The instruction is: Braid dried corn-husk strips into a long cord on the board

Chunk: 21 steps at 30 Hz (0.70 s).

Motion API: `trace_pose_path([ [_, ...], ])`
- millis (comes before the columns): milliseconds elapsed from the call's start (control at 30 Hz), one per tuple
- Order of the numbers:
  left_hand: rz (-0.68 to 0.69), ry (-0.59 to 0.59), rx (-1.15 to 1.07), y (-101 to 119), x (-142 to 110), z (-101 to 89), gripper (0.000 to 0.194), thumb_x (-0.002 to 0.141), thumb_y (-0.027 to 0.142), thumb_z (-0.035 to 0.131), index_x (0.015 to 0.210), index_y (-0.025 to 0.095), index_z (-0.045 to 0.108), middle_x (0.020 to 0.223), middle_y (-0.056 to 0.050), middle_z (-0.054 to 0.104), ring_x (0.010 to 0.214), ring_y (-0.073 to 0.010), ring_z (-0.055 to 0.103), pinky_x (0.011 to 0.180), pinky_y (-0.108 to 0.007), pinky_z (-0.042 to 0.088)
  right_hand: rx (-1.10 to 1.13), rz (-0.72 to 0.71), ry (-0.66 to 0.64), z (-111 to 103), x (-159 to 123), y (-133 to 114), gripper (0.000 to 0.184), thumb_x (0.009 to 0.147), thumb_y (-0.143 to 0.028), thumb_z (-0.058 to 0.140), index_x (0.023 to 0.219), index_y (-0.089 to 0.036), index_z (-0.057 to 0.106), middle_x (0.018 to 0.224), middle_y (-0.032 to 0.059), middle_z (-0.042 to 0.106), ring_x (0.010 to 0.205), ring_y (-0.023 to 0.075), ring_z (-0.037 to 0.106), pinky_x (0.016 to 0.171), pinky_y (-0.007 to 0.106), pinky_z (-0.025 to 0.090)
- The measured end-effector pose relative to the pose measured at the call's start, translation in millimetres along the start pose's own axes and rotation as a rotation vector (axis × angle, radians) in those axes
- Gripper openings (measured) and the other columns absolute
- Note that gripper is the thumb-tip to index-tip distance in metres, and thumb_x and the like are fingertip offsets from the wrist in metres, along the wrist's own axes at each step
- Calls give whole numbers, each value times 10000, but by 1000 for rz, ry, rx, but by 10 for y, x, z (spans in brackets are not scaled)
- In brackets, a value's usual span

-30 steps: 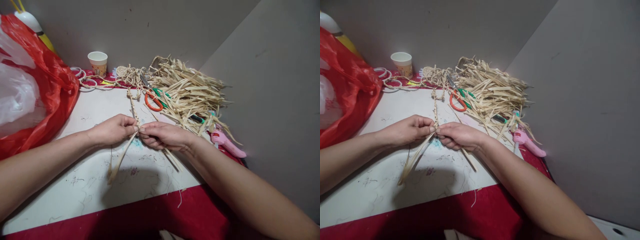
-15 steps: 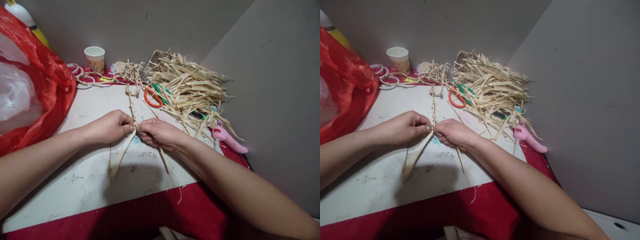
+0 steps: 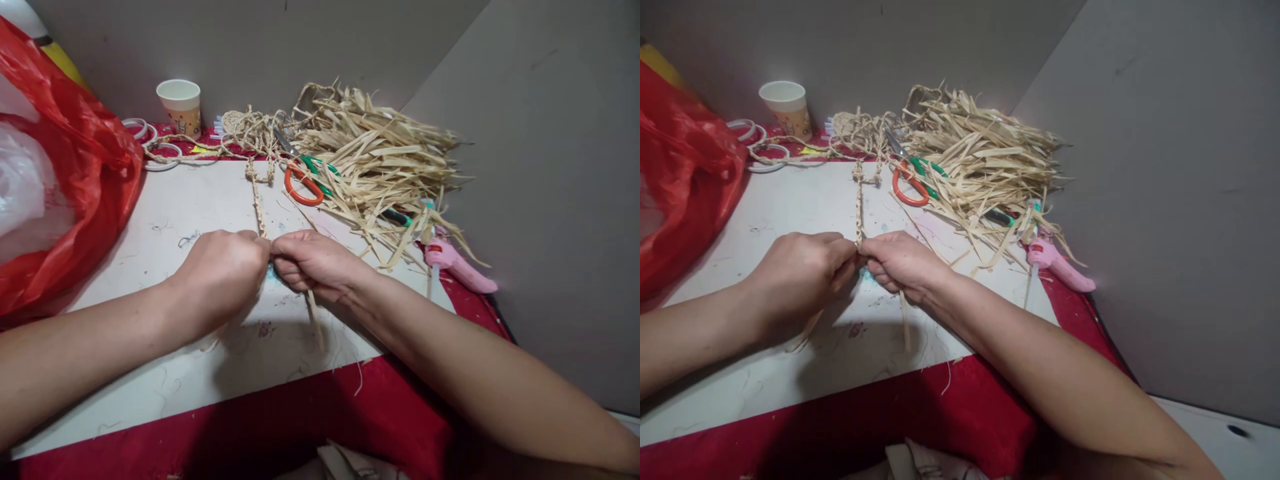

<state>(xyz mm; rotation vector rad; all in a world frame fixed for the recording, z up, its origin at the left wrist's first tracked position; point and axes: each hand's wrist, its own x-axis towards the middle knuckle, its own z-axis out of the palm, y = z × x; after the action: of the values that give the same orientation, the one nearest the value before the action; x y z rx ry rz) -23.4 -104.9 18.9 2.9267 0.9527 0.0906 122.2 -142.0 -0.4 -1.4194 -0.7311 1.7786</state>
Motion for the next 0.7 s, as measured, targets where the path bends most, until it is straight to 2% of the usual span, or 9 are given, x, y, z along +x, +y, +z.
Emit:
trace_pose_path([
  [133,91,-72,144,106,-102,16,310,777,132,420,963,49,653,555,-68,608,456,-194,559,428,-281,308,58,-3,-10,-20,-21,37,299,771,-180,504,526,-187,332,405,-89,256,351,25,135,330,165,74],
  [233,156,-64,262,171,-184,73,500,768,98,385,1204,-113,508,491,-75,576,401,-216,544,389,-290,306,120,-20,-19,-43,-39,58,299,776,-191,524,544,-182,337,426,-86,272,365,26,136,335,164,78],
  [300,174,-50,318,208,-224,105,548,776,69,347,1269,-158,427,508,-106,594,395,-221,551,375,-291,307,141,-34,-38,-50,-51,71,295,782,-202,538,554,-175,354,442,-84,280,372,25,144,340,164,83],
  [433,156,-95,323,263,-259,107,543,801,41,278,1288,-144,429,573,-167,637,400,-224,569,352,-287,286,145,-50,-66,-38,-68,93,296,803,-221,550,565,-161,385,455,-81,291,376,22,156,351,169,76],
  [567,132,-109,266,311,-269,83,520,819,46,279,1279,-83,483,657,-191,674,459,-230,610,372,-288,298,162,-67,-72,-19,-79,115,332,807,-240,556,539,-160,377,451,-77,285,375,24,159,348,175,72],
  [700,172,-50,232,400,-305,121,465,800,10,294,1140,-9,610,682,-182,680,496,-211,618,393,-282,284,187,-83,-58,12,-79,129,202,808,-235,548,634,-134,526,457,-86,262,384,27,138,341,162,81],
])
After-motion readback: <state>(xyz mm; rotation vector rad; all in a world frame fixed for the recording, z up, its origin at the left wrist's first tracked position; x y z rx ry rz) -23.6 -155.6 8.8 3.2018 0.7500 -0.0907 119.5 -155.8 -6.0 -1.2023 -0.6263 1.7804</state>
